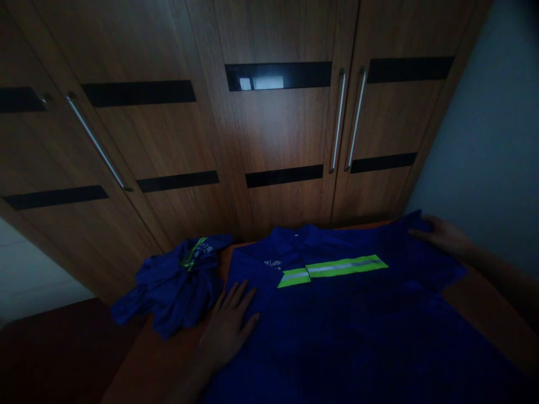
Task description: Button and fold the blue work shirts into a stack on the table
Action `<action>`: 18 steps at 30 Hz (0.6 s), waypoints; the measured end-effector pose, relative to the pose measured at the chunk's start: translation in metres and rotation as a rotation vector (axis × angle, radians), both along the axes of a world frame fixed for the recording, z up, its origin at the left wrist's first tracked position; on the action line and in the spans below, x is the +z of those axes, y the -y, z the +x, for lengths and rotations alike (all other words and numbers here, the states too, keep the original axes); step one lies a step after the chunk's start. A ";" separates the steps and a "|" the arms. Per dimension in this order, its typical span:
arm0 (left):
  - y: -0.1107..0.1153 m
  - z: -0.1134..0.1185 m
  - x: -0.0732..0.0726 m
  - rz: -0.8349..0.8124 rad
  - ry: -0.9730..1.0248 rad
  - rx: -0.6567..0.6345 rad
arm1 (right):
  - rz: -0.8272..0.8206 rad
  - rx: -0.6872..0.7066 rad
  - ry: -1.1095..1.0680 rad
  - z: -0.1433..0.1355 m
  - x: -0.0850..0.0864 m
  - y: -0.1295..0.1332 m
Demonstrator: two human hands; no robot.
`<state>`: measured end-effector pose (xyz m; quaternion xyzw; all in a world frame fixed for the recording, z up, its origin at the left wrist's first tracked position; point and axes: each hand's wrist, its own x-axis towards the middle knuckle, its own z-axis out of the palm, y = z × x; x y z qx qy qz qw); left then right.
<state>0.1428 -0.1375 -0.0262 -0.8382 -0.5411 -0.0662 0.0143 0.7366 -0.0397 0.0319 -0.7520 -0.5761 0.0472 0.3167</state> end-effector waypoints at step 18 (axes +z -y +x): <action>0.001 0.002 0.002 -0.008 -0.001 0.004 | -0.056 0.543 0.154 -0.118 -0.065 0.039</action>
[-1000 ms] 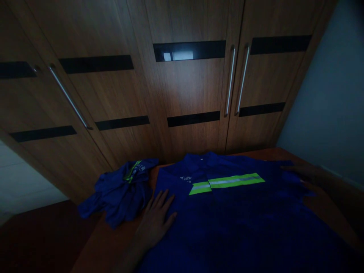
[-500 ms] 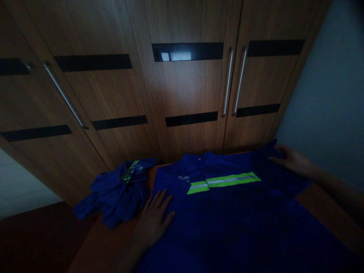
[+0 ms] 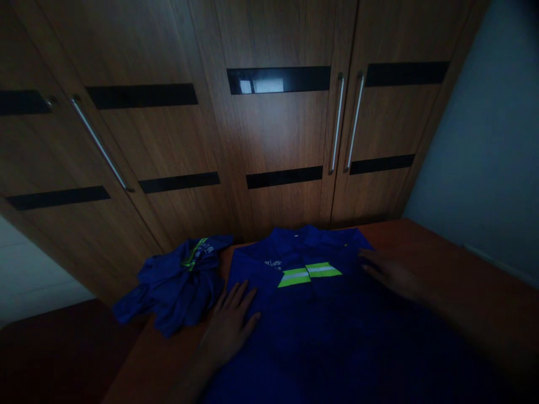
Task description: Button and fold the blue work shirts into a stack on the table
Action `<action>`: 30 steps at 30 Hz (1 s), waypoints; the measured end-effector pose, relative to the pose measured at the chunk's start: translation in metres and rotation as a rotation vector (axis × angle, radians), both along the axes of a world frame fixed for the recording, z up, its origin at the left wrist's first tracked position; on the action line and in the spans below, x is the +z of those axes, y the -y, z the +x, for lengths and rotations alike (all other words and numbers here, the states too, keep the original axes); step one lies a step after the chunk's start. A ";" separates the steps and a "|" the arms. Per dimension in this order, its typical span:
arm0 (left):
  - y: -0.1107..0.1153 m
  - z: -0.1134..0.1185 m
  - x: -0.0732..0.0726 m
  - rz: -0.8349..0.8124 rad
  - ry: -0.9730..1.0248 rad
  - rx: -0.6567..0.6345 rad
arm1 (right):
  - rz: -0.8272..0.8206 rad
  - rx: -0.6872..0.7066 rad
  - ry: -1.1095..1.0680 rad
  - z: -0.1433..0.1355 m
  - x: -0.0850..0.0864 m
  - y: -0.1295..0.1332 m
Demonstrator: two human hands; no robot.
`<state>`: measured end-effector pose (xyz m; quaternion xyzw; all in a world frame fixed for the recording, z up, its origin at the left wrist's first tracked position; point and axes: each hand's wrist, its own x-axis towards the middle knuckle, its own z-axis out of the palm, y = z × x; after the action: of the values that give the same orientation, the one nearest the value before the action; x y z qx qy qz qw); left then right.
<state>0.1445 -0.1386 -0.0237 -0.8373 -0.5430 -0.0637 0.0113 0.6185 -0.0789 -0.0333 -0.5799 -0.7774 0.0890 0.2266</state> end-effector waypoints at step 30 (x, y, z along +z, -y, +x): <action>-0.114 0.032 -0.001 -0.035 -0.014 0.197 | 0.000 0.012 0.033 0.004 -0.037 -0.090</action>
<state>0.1767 -0.0250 -0.0248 -0.7804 -0.6235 -0.0467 0.0067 0.6225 0.0112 -0.0703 -0.5765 -0.7846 0.0808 0.2133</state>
